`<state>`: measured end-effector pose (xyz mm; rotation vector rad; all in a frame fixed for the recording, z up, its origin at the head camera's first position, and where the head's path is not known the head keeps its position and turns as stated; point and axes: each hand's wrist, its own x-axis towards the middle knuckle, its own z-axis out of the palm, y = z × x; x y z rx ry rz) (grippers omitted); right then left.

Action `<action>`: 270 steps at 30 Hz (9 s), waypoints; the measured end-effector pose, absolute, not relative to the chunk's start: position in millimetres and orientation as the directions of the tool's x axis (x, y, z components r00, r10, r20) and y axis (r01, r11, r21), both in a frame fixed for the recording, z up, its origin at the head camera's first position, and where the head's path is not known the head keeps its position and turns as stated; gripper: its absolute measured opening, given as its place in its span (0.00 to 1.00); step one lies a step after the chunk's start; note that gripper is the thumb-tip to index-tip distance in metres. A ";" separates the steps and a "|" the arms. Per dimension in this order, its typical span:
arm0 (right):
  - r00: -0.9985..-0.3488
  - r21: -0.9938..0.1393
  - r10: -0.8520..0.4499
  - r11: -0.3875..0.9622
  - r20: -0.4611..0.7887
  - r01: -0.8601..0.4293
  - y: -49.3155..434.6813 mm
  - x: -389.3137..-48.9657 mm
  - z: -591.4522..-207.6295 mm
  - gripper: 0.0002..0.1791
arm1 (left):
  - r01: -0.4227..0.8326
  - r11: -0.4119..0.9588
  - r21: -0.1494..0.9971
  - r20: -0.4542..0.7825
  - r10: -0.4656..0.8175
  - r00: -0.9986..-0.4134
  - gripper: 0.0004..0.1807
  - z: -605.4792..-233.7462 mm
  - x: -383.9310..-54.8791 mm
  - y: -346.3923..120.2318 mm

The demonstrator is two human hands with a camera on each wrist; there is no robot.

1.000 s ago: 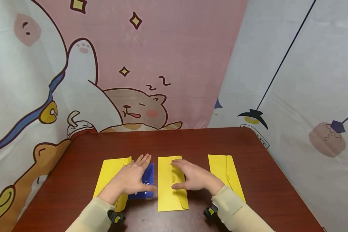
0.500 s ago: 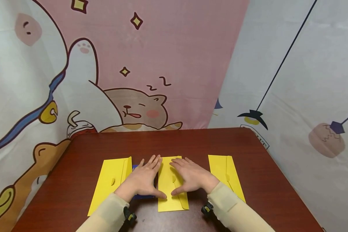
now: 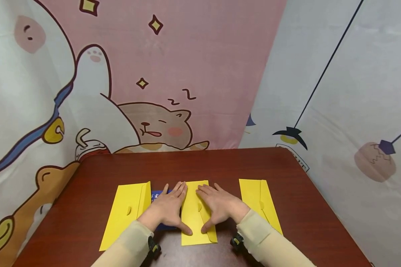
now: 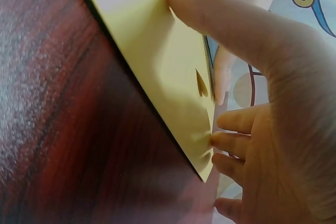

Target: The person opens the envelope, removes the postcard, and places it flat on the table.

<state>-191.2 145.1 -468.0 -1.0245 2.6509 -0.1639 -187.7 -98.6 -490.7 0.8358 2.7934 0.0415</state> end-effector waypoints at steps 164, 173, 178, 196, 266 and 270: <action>-0.711 -0.289 -0.662 0.747 -0.236 -0.599 182.1 -190.7 -481.1 0.66 | 0.206 0.934 0.292 -0.043 0.228 -0.973 0.49 -485.7 -199.2 -15.9; -0.712 -0.302 -0.664 0.744 -0.231 -0.596 183.3 -189.0 -478.9 0.65 | 0.201 0.928 0.312 -0.044 0.226 -0.973 0.49 -486.2 -199.4 -17.4; -0.718 -0.287 -0.651 0.757 -0.247 -0.587 183.0 -188.0 -475.8 0.64 | 0.208 0.921 0.329 -0.047 0.236 -0.971 0.46 -484.9 -199.9 -18.3; -0.725 -0.209 -0.656 0.754 -0.209 -0.622 175.8 -181.3 -477.4 0.58 | 0.210 0.929 0.305 -0.051 0.236 -0.970 0.47 -481.5 -199.3 -18.3; -0.741 -0.523 -0.645 0.704 -0.186 -0.481 222.0 -189.2 -469.7 0.55 | 0.191 0.930 0.313 -0.069 0.222 -0.972 0.48 -483.8 -197.6 -15.8; -0.778 -0.584 -0.619 0.673 -0.110 -0.453 221.8 -189.6 -470.1 0.52 | 0.187 0.927 0.326 -0.072 0.221 -0.972 0.48 -483.7 -198.4 -16.1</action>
